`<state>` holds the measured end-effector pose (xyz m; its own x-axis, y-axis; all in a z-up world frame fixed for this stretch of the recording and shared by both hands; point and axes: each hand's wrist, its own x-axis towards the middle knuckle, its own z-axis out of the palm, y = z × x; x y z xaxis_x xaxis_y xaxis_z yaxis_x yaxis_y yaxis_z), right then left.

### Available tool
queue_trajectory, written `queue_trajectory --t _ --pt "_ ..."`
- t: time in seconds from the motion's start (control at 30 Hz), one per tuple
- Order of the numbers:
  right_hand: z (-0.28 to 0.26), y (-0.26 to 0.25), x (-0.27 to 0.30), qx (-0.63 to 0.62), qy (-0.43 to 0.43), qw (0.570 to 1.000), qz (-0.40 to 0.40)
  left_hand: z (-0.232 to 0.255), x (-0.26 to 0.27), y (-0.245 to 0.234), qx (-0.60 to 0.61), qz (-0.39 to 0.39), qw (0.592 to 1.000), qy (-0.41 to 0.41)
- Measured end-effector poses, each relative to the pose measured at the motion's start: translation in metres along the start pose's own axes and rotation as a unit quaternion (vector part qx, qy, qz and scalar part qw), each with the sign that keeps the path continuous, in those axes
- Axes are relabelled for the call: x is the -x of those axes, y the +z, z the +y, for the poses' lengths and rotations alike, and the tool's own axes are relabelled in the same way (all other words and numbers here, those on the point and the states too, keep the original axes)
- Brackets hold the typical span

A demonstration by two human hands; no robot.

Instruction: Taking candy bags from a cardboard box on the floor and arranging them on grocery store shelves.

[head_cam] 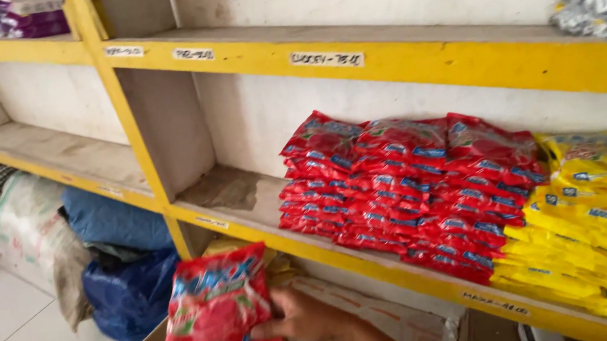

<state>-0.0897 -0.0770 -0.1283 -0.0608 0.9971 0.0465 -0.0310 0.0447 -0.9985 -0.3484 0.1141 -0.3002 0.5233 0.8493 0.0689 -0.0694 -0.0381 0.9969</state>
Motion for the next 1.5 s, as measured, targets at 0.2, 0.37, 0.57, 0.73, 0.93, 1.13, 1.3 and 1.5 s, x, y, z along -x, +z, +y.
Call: queue_trajectory --t 0.2,0.37,0.57,0.73,0.93,1.13,1.3,1.5 --pt "-0.049 -0.112 -0.011 0.047 -0.117 0.974 0.189 0.195 -0.103 0.149 0.006 -0.062 0.995 0.078" --pt "-0.103 -0.154 -0.018 0.024 -0.194 0.925 0.326 0.256 -0.203 0.251 0.094 -0.139 0.984 0.06" --pt "-0.079 -0.137 -0.005 -0.012 -0.27 0.868 0.416 0.243 -0.245 0.329 -0.091 -0.053 0.98 0.168" --pt "-0.059 -0.141 0.009 0.03 -0.249 0.876 0.412 0.256 -0.195 0.323 -0.158 0.054 0.965 0.202" --pt "-0.057 -0.157 0.005 0.001 -0.225 0.895 0.386 0.256 -0.186 0.335 -0.12 0.117 0.957 0.235" --pt "-0.103 -0.127 0.017 -0.108 -0.264 0.88 0.38 0.257 -0.203 0.355 -0.098 0.133 0.962 0.219" --pt "-0.088 -0.117 0.024 -0.066 -0.238 0.876 0.415 0.259 -0.201 0.348 -0.111 0.072 0.967 0.219" --pt "-0.08 -0.118 0.024 -0.102 -0.182 0.889 0.407 0.249 -0.183 0.307 -0.101 0.025 0.969 0.223"
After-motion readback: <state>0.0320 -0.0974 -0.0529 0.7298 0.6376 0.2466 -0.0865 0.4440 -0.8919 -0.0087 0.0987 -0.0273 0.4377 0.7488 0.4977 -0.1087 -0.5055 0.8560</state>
